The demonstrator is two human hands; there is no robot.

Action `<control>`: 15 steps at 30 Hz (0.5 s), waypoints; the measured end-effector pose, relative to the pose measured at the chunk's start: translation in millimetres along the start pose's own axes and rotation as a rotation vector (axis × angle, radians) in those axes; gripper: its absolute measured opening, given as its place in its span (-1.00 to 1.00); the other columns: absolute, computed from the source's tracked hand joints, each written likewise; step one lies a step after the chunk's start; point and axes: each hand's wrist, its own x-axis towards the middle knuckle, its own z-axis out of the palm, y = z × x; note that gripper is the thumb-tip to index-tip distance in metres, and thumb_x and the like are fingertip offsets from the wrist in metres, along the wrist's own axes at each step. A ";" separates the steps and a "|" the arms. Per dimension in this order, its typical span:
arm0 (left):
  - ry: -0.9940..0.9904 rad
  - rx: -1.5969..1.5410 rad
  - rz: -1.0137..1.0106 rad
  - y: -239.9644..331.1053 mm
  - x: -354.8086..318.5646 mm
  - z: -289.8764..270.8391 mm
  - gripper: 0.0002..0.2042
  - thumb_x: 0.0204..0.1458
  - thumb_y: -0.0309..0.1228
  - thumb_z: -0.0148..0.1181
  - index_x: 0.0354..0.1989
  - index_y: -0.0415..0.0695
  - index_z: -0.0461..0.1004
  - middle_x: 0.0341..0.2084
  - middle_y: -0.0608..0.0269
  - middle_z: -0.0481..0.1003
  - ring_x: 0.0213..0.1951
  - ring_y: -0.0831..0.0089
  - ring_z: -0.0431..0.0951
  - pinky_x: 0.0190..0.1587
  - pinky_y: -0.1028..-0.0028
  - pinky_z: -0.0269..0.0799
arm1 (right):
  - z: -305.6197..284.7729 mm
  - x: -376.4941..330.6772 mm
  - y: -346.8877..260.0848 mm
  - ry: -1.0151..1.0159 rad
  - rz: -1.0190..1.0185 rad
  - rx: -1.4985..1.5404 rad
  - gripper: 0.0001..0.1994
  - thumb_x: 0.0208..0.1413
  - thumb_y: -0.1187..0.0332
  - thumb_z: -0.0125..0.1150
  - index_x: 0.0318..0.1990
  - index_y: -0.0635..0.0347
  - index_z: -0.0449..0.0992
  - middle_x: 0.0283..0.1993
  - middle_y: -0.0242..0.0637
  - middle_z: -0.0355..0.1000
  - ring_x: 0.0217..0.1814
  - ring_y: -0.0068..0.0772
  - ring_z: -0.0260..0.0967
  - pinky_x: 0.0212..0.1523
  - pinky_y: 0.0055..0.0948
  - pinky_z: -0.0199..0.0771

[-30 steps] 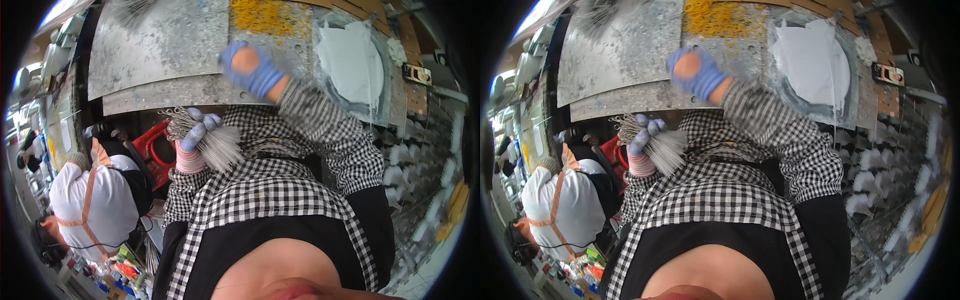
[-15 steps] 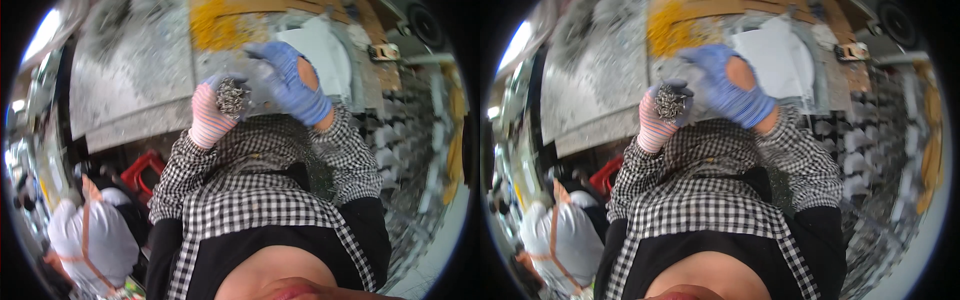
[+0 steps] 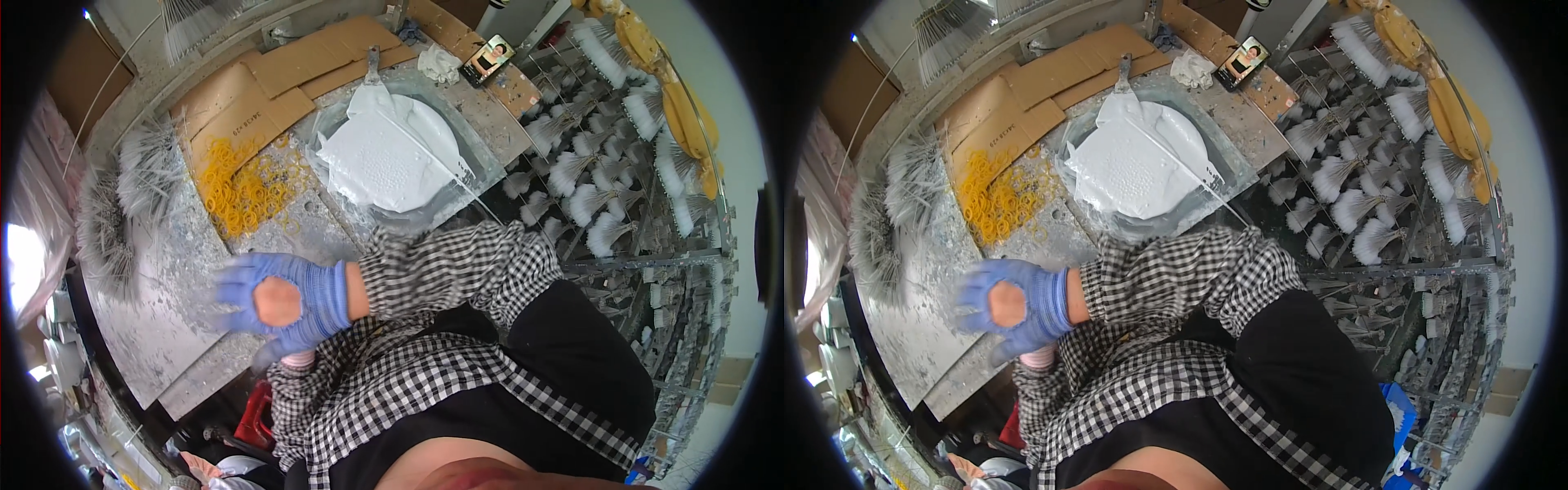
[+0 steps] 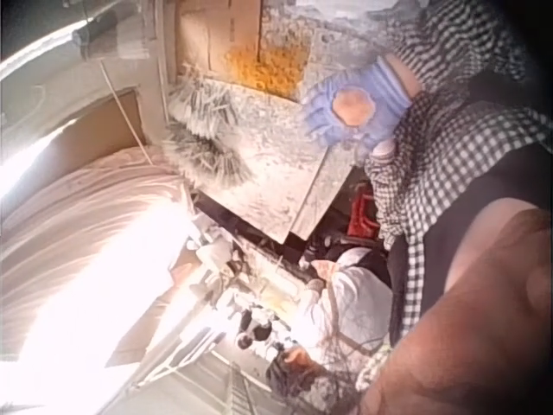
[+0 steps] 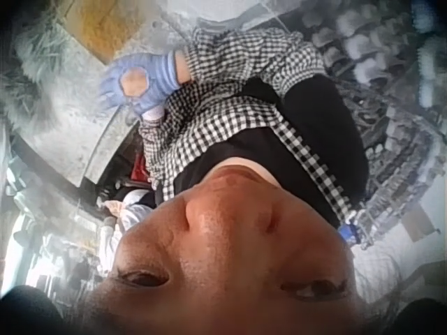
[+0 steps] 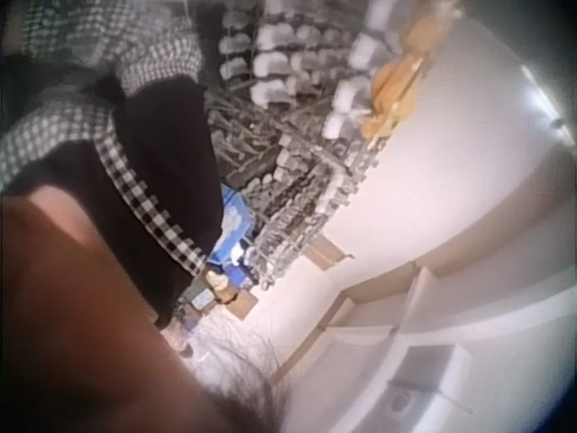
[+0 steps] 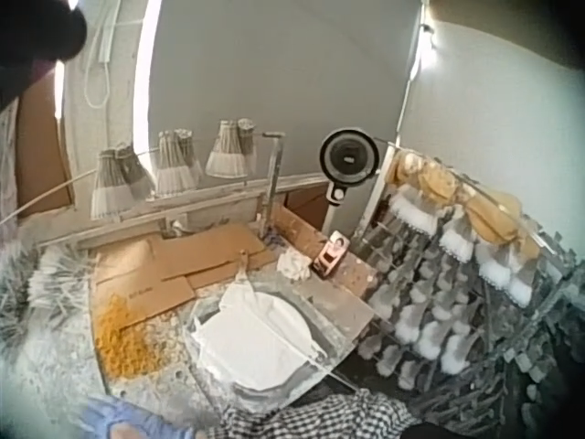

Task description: Binding bundles of fibers with rubber bands and dipping the base in white adhesive to assemble shuttlecock components.

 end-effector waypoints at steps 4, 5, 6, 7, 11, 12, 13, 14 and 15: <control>0.026 -0.138 -0.190 22.1 -27.6 -37.9 -0.54 -0.04 -0.27 0.45 0.01 -0.17 0.46 0.12 -0.01 0.49 0.20 0.23 0.43 0.27 0.19 0.29 | 17.8 -10.1 22.8 -0.317 0.292 0.213 -0.13 -0.15 -0.18 0.43 0.29 0.15 0.38 0.21 -0.03 0.37 0.23 -0.02 0.32 0.28 -0.17 0.29; 0.043 -0.158 -0.257 29.4 -26.6 -44.2 -0.53 -0.04 -0.26 0.45 0.02 -0.17 0.46 0.12 -0.02 0.48 0.21 0.23 0.43 0.27 0.19 0.29 | 26.6 -20.3 14.8 0.148 0.026 0.247 -0.04 -0.19 -0.17 0.46 0.36 0.16 0.30 0.23 -0.02 0.35 0.25 0.00 0.30 0.30 -0.13 0.26; 0.068 -0.188 -0.305 35.4 -5.4 -39.2 -0.53 -0.03 -0.25 0.44 0.02 -0.17 0.46 0.13 -0.02 0.48 0.21 0.23 0.42 0.28 0.19 0.28 | 4.7 -17.0 9.7 0.187 0.065 0.281 0.17 -0.29 -0.19 0.52 0.47 0.17 0.09 0.33 0.00 0.24 0.35 0.04 0.20 0.39 0.00 0.11; 0.093 -0.219 -0.353 42.4 11.9 -37.0 -0.52 -0.03 -0.24 0.44 0.03 -0.17 0.45 0.14 -0.02 0.47 0.22 0.22 0.41 0.29 0.18 0.27 | -0.4 -23.4 6.9 0.183 0.051 0.284 0.17 -0.29 -0.19 0.52 0.47 0.17 0.09 0.33 0.00 0.24 0.35 0.04 0.20 0.39 0.00 0.11; 0.127 -0.640 -0.312 87.7 33.2 -5.7 -0.41 0.05 -0.17 0.38 0.20 -0.19 0.35 0.26 0.02 0.34 0.30 0.19 0.30 0.34 0.17 0.18 | 31.7 -66.6 10.1 0.144 0.387 0.131 0.44 -0.53 -0.38 0.51 0.50 0.25 -0.09 0.43 0.08 0.07 0.47 0.09 0.08 0.46 0.13 -0.05; -0.043 -0.684 -0.312 65.0 29.9 -12.8 -0.37 0.12 -0.16 0.32 0.28 -0.21 0.25 0.31 0.06 0.25 0.30 0.23 0.28 0.34 0.20 0.19 | 46.6 -70.8 20.9 0.172 0.397 0.027 0.37 -0.48 -0.31 0.53 0.49 0.26 -0.05 0.41 0.09 0.11 0.44 0.10 0.12 0.45 0.10 0.00; -0.123 -0.582 -0.467 50.3 21.1 -25.8 -0.32 0.05 -0.23 0.40 0.30 -0.22 0.24 0.29 0.10 0.28 0.29 0.28 0.28 0.34 0.22 0.18 | 59.6 -76.1 30.2 0.204 0.411 -0.074 0.31 -0.43 -0.23 0.56 0.47 0.27 -0.01 0.38 0.10 0.15 0.41 0.10 0.15 0.43 0.07 0.05; -0.288 -0.413 -0.453 30.4 16.0 -25.1 -0.27 0.00 -0.27 0.45 0.31 -0.21 0.23 0.27 0.12 0.29 0.30 0.30 0.28 0.34 0.23 0.18 | 65.5 -83.9 39.5 0.213 0.427 -0.090 0.31 -0.43 -0.23 0.56 0.47 0.27 -0.01 0.38 0.10 0.15 0.41 0.10 0.15 0.43 0.07 0.05; -0.430 -0.232 -0.441 36.5 14.4 -22.7 -0.23 -0.06 -0.30 0.51 0.32 -0.21 0.23 0.25 0.13 0.31 0.30 0.32 0.27 0.34 0.25 0.18 | 68.5 -86.7 37.8 0.252 0.488 0.067 0.20 -0.32 -0.10 0.54 0.46 0.29 0.02 0.37 0.07 0.17 0.42 0.08 0.17 0.44 -0.01 0.08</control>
